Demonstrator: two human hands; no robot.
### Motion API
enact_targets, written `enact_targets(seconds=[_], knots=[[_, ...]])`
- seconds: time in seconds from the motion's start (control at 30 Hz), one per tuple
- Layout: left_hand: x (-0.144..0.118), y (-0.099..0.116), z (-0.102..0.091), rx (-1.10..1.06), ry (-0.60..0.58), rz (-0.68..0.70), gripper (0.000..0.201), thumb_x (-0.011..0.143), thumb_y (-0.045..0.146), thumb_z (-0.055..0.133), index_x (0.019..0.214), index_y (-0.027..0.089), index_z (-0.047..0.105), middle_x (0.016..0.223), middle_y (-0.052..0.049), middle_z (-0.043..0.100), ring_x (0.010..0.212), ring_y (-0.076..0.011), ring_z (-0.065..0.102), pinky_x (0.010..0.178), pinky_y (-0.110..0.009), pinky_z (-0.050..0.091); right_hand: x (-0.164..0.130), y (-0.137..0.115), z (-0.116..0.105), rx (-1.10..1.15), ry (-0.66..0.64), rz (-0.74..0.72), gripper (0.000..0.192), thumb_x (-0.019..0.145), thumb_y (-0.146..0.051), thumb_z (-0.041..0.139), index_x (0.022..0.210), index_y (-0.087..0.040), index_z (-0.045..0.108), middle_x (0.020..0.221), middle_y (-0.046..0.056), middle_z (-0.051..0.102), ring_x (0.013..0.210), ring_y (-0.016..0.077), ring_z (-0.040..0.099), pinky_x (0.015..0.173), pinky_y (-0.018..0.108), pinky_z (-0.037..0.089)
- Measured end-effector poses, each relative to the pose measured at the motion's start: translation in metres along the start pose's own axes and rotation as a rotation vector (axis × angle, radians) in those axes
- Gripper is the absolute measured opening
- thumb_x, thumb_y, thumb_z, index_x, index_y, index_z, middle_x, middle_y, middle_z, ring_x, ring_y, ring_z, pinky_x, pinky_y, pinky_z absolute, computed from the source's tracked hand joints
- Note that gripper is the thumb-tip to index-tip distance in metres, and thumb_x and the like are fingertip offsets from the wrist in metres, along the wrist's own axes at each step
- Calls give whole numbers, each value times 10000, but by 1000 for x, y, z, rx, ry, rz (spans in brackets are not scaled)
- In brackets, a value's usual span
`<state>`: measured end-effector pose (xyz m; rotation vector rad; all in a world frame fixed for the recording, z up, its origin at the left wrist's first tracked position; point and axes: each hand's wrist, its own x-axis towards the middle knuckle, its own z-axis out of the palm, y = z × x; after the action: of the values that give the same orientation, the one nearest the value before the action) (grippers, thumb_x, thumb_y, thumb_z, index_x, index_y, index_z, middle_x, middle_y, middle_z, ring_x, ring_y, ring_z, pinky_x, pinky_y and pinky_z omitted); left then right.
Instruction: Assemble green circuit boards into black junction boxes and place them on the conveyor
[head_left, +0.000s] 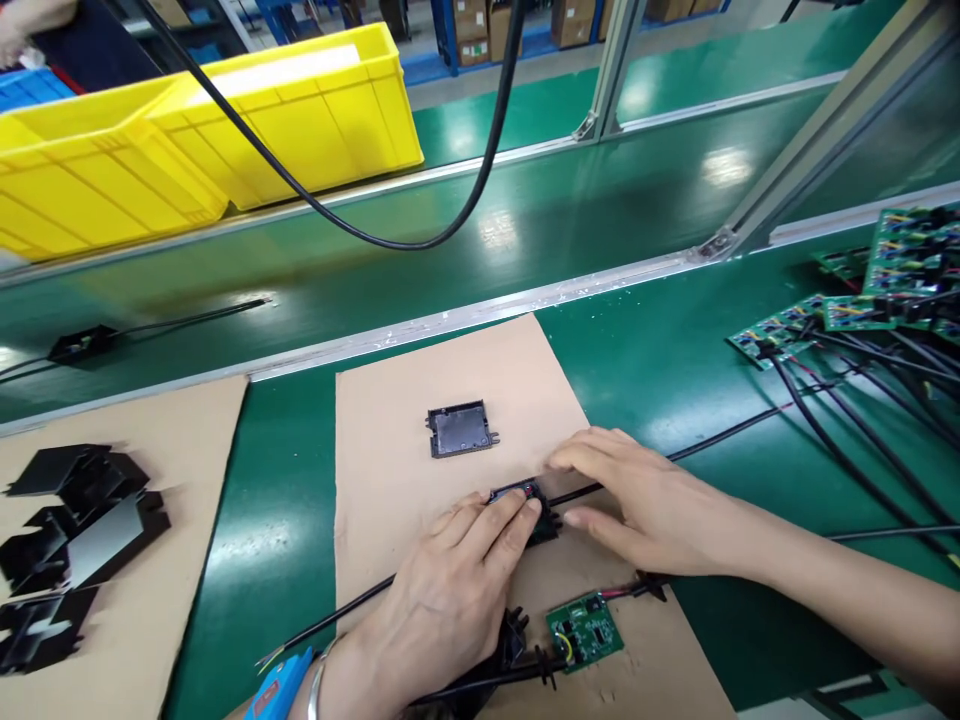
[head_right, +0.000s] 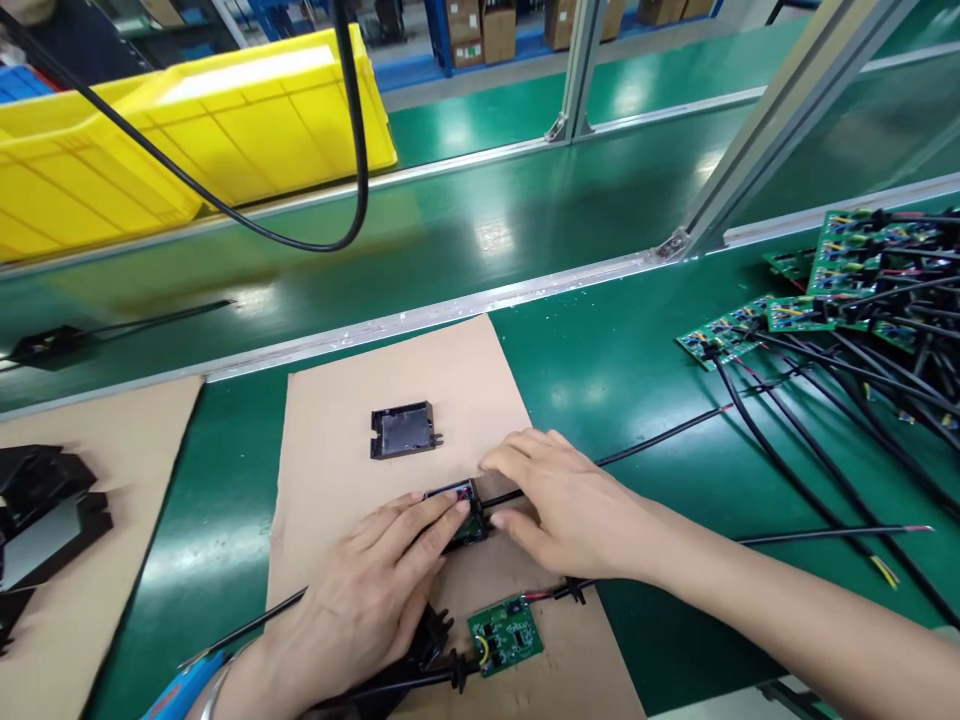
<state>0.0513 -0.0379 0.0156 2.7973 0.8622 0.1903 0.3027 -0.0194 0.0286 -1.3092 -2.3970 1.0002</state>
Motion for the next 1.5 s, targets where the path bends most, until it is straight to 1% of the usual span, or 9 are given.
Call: enact_targets(seconds=[0.13,0.37,0.63,0.8,0.93,1.1,1.3,1.4,1.5], knots=[[4,4,-3,79,-68,29,596,819,110,436,1413,66,414,1421,-110,473,1085,-272,514,1017,-431,420,-4,4,8,-145,27,-60,165,895,-151,464,987,-184,596,955,66,583,938,222,492,825,372,361],[21,12,-11,63,-174,28,482,785,135,451,1237,24,577,1263,-148,571,870,-262,515,873,-467,459,10,3,23,-243,121,-240,258,869,-48,388,698,-157,547,745,42,536,713,165,408,651,323,314],[-18,-17,-43,-261,110,-192,448,833,147,527,1278,193,513,1258,-109,524,1140,-256,495,946,-424,456,-15,27,0,-221,137,-213,255,903,-230,547,1150,-191,594,1045,85,590,975,219,482,865,385,395],[-45,-23,-30,-280,-8,-387,111,817,172,546,926,189,563,994,-70,563,922,-222,548,797,-383,493,-27,41,-1,-261,194,-188,148,919,-245,508,987,-187,627,987,96,580,925,222,502,819,394,426],[-44,-27,-25,-247,55,-427,113,901,174,435,892,197,546,918,-49,568,817,-180,574,723,-310,492,-20,42,-7,-305,264,-215,179,953,-181,415,925,-172,591,935,93,601,873,210,505,782,376,407],[-9,-100,-66,6,220,-437,156,916,272,443,898,205,583,882,-38,605,797,-178,599,716,-275,478,52,28,-66,-523,378,-198,201,967,-192,396,943,-155,592,903,102,615,873,218,523,758,347,366],[85,-211,-104,417,310,-520,316,941,323,358,953,148,621,1003,-108,643,870,-273,621,701,-333,466,149,25,-136,-688,389,-18,263,952,-240,491,1205,-203,550,1202,90,586,1138,224,459,884,346,344],[92,-233,-88,482,375,-566,294,930,324,371,982,180,622,990,-90,665,922,-320,612,747,-407,466,138,38,-131,-716,373,48,322,917,-257,533,1237,-228,560,1273,83,550,1160,224,446,875,335,366],[68,-239,-69,446,292,-597,276,908,391,434,1021,246,641,1108,-78,666,1028,-342,604,786,-467,480,70,60,-127,-722,349,104,245,831,-173,592,1050,-246,672,1128,42,628,1072,193,499,855,296,383]])
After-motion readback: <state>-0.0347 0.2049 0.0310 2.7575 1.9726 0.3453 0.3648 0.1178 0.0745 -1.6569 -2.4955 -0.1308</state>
